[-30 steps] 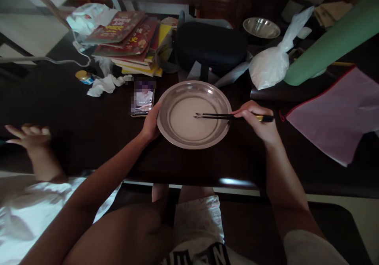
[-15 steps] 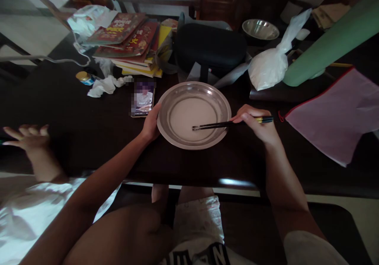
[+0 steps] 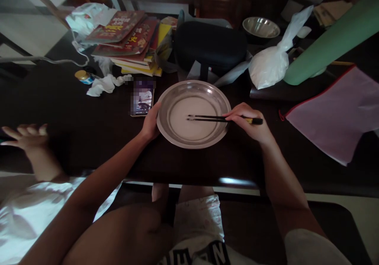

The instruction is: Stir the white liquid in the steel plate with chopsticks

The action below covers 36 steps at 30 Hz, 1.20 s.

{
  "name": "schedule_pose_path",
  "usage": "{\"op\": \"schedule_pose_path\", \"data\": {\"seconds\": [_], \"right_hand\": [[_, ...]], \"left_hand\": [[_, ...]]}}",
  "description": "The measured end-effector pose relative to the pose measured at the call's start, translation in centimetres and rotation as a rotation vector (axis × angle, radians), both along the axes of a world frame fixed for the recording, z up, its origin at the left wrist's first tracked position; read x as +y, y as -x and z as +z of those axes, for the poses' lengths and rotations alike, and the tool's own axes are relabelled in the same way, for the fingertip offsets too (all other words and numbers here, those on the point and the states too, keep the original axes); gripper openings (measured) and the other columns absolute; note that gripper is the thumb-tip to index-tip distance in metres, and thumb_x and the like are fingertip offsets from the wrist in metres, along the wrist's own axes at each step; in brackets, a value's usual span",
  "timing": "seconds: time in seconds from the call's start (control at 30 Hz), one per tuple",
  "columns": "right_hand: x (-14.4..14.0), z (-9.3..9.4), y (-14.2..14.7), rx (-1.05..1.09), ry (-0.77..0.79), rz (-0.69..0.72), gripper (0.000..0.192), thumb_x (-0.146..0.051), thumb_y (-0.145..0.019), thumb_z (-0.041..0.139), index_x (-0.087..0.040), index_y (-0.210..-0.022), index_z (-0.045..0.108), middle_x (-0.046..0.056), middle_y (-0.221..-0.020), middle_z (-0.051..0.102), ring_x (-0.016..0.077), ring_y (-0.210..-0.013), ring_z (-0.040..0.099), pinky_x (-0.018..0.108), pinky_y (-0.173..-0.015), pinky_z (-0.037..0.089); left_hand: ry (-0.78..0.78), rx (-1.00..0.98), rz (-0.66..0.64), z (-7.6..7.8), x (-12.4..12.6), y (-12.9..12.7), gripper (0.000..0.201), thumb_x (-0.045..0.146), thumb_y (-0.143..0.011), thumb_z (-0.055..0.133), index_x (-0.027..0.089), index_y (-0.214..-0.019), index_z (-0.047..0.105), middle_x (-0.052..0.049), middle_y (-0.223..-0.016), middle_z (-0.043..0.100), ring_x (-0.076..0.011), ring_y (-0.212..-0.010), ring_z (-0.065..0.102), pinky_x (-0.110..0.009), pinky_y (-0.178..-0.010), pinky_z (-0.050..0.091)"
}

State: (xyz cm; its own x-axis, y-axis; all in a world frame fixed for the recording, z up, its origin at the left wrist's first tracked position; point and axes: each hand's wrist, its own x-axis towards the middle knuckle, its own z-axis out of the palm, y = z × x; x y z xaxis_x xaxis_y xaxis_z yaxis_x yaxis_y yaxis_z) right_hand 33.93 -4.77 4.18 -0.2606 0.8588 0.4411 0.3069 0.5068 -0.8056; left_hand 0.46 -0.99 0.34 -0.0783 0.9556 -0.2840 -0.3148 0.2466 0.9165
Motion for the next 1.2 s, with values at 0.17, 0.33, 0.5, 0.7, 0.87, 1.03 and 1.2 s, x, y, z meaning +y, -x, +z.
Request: {"op": "schedule_pose_path", "data": {"seconds": [0.17, 0.33, 0.5, 0.7, 0.87, 1.03, 1.2], "right_hand": [[-0.17, 0.24, -0.65, 0.084, 0.07, -0.095, 0.031, -0.05, -0.1, 0.069, -0.031, -0.081, 0.085, 0.002, -0.08, 0.08, 0.0193, -0.078, 0.075, 0.037, -0.074, 0.057], [-0.09, 0.04, 0.13, -0.01, 0.017, -0.002, 0.025, -0.053, -0.096, 0.074, -0.033, -0.086, 0.086, 0.002, -0.09, 0.085, 0.0222, -0.089, 0.076, 0.042, -0.086, 0.059], [-0.22, 0.13, -0.32, 0.085, 0.039, -0.142, 0.036, -0.054, -0.1, 0.068, -0.03, -0.078, 0.085, 0.002, -0.079, 0.078, 0.0198, -0.077, 0.074, 0.038, -0.074, 0.058], [-0.13, -0.04, 0.05, -0.001, -0.009, 0.007, 0.022, -0.05, -0.097, 0.074, -0.034, -0.089, 0.087, 0.002, -0.09, 0.085, 0.0215, -0.089, 0.076, 0.04, -0.085, 0.058], [-0.17, -0.02, -0.41, 0.094, 0.048, -0.093, 0.031, -0.049, -0.102, 0.068, -0.033, -0.083, 0.086, 0.001, -0.082, 0.081, 0.0188, -0.077, 0.074, 0.037, -0.074, 0.056], [-0.06, 0.1, 0.17, 0.001, 0.025, 0.013, 0.026, -0.053, -0.096, 0.073, -0.033, -0.087, 0.086, 0.002, -0.089, 0.085, 0.022, -0.09, 0.076, 0.04, -0.085, 0.059], [-0.19, 0.21, -0.26, 0.068, 0.054, -0.135, 0.033, -0.052, -0.1, 0.069, -0.03, -0.082, 0.086, 0.003, -0.083, 0.081, 0.0195, -0.079, 0.074, 0.038, -0.077, 0.058]], "left_hand": [[-0.013, -0.007, 0.004, -0.24, 0.06, 0.18, 0.026, 0.039, -0.098, 0.064, 0.016, -0.1, 0.077, -0.009, -0.098, 0.081, -0.0308, -0.109, 0.078, -0.042, -0.098, 0.066], [-0.001, -0.004, 0.01, -0.04, -0.03, 0.08, 0.026, 0.036, -0.101, 0.06, 0.017, -0.096, 0.077, -0.008, -0.095, 0.081, -0.0295, -0.111, 0.077, -0.04, -0.099, 0.065], [0.0, -0.005, 0.014, -0.06, 0.05, 0.07, 0.025, 0.035, -0.099, 0.061, 0.018, -0.087, 0.074, -0.009, -0.094, 0.08, -0.0298, -0.111, 0.077, -0.04, -0.099, 0.065], [-0.014, -0.017, 0.006, -0.24, -0.01, 0.24, 0.023, 0.039, -0.095, 0.067, 0.017, -0.092, 0.075, -0.009, -0.093, 0.08, -0.0314, -0.11, 0.077, -0.041, -0.099, 0.065], [-0.023, -0.026, 0.005, -0.31, 0.03, 0.06, 0.024, 0.039, -0.097, 0.065, 0.018, -0.091, 0.075, -0.008, -0.093, 0.08, -0.0317, -0.111, 0.076, -0.041, -0.097, 0.066], [-0.014, -0.012, 0.025, -0.32, 0.04, 0.08, 0.023, 0.039, -0.096, 0.066, 0.019, -0.089, 0.074, -0.007, -0.095, 0.08, -0.0316, -0.112, 0.076, -0.041, -0.097, 0.066], [-0.026, -0.007, -0.012, -0.17, -0.09, 0.1, 0.026, 0.041, -0.096, 0.065, 0.018, -0.091, 0.075, -0.008, -0.097, 0.081, -0.032, -0.114, 0.076, -0.043, -0.102, 0.064]]}}
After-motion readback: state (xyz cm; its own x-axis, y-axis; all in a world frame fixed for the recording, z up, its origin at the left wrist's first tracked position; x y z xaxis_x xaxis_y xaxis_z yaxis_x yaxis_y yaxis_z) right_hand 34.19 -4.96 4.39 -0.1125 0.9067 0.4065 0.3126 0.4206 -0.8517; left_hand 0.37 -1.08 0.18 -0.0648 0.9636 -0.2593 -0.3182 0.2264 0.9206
